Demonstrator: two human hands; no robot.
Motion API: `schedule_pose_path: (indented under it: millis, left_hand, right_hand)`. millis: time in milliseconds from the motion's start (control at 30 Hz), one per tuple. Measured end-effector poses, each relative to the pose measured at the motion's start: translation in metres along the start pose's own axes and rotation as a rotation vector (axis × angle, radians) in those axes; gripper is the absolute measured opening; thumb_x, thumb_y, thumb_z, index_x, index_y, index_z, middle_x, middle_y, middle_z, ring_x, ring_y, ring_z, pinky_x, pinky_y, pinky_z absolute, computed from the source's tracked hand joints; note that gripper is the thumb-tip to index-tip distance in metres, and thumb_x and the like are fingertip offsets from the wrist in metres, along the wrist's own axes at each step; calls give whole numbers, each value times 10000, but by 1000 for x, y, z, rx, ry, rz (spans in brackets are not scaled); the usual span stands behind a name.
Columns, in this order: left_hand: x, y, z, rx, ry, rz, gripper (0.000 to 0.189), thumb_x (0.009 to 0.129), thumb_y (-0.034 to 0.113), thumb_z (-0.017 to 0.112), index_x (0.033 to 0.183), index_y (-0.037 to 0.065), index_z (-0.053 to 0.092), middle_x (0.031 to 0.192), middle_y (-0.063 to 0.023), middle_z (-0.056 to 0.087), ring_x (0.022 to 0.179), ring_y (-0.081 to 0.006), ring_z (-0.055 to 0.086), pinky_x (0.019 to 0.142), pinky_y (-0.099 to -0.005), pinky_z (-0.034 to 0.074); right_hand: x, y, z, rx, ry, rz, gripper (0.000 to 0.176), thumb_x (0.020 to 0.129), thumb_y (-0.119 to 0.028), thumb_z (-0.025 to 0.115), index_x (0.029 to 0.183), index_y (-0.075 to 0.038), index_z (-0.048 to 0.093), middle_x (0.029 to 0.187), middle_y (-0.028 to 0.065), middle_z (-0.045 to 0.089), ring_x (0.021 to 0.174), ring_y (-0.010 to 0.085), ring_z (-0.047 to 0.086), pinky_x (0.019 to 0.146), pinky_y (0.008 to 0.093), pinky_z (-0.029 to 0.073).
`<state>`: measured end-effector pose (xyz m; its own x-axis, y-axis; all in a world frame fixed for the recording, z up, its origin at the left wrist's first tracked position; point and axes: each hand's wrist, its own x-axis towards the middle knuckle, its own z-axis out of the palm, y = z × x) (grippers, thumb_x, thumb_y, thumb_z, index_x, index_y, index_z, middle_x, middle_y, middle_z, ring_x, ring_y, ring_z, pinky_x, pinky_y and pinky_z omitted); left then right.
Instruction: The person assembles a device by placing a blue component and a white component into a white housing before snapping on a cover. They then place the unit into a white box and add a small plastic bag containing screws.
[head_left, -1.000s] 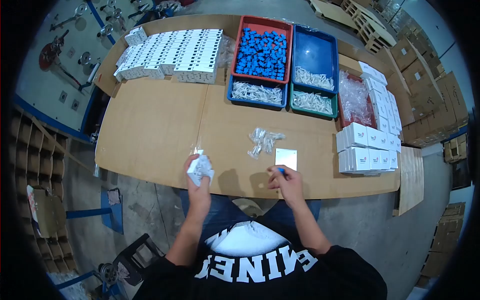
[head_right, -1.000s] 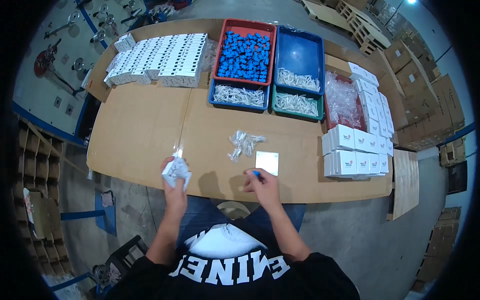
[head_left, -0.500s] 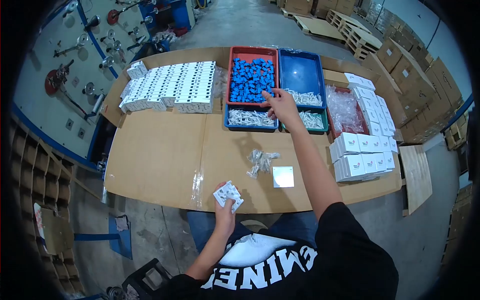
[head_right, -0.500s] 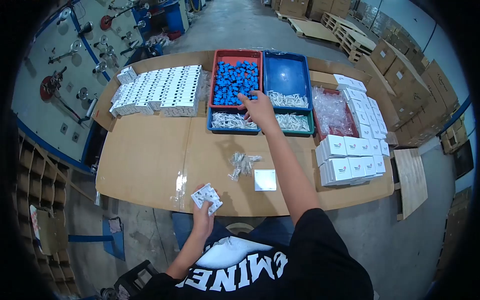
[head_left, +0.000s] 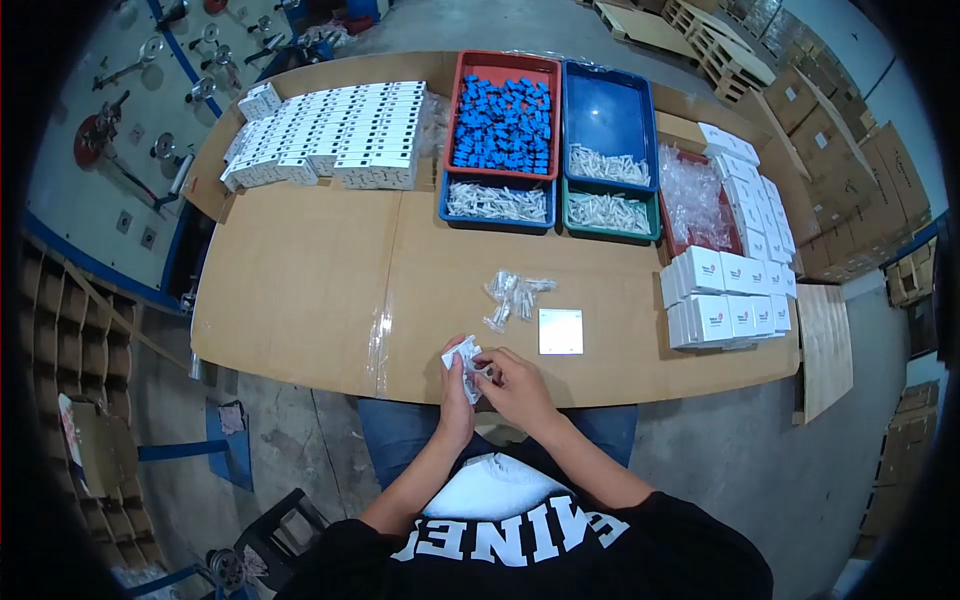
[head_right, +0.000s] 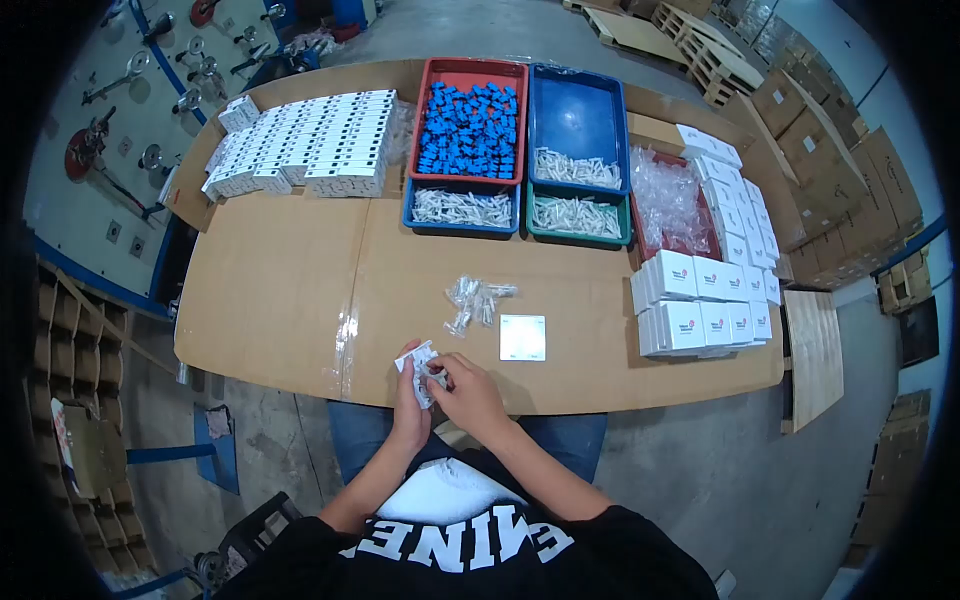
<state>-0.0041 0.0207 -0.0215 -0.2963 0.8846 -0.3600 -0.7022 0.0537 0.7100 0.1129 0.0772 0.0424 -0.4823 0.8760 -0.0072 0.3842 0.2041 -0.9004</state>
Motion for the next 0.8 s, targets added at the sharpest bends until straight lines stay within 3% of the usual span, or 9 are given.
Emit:
schedule_pose_path:
  millis: [167,233,300,367,500,533,600,733,800]
  left_hand:
    - [5,-5,4,117,-41,23,485,1147,421,406,1519,111,448,1329,-83,566,1193,-164,571,1042,-320,458]
    - [10,-8,-3,246,6,158,507,1144,485,386,1535,166,441,1308,-60,612,1197,-176,606,1017,-331,501]
    - [12,-3,-7,204,83,139,511,1144,485,385,1523,148,449,1299,-66,608,1166,-174,613,996,-334,507]
    - [8,4,-12,164,160,116,516,1145,485,383,1512,130,457,1291,-71,603,1134,-172,619,975,-336,513]
    - [1,17,-19,122,212,12,621,1108,613,339,1537,179,451,1260,-53,658,1062,-181,673,853,-404,579]
    - [-1,18,-21,63,146,1,627,1105,615,337,1549,185,440,1274,-54,659,1068,-189,677,850,-406,579]
    - [0,19,-22,2,76,-8,633,1102,617,334,1560,190,430,1288,-56,661,1075,-196,680,847,-409,580]
    - [0,17,-10,-5,33,-119,635,1107,598,292,1602,215,397,1328,-94,664,1107,-240,683,865,-462,569]
    - [2,17,-2,39,32,-175,640,1104,606,297,1603,218,393,1331,-106,662,1113,-263,684,878,-478,573]
  right_hand:
    - [8,24,-3,185,-67,142,159,925,-115,746,1040,-5,730,860,75,694,688,143,610,633,308,493]
    - [14,35,0,271,-112,232,128,931,-108,744,1015,-11,737,809,50,678,681,104,586,626,286,477]
    - [24,44,4,418,72,198,106,942,-110,752,1006,-26,744,781,14,663,685,60,545,619,260,454]
    - [42,49,-12,351,280,126,123,945,-114,756,1027,-24,742,824,15,688,672,75,544,625,253,459]
    - [59,32,-76,123,366,213,459,885,-231,838,1242,-2,664,1088,126,726,843,213,683,794,351,556]
    - [53,49,-85,123,368,216,459,885,-231,838,1242,-2,664,1088,126,726,843,213,683,794,351,556]
    - [45,79,-96,-648,423,332,490,855,-266,861,1203,13,658,1204,160,644,904,301,675,821,451,568]
    - [22,93,-103,-631,264,493,500,827,-317,876,1109,30,653,1206,173,620,976,357,655,850,503,548]
    - [20,105,-105,-460,221,375,344,875,-248,829,1010,3,636,1135,141,636,972,285,663,839,425,545]
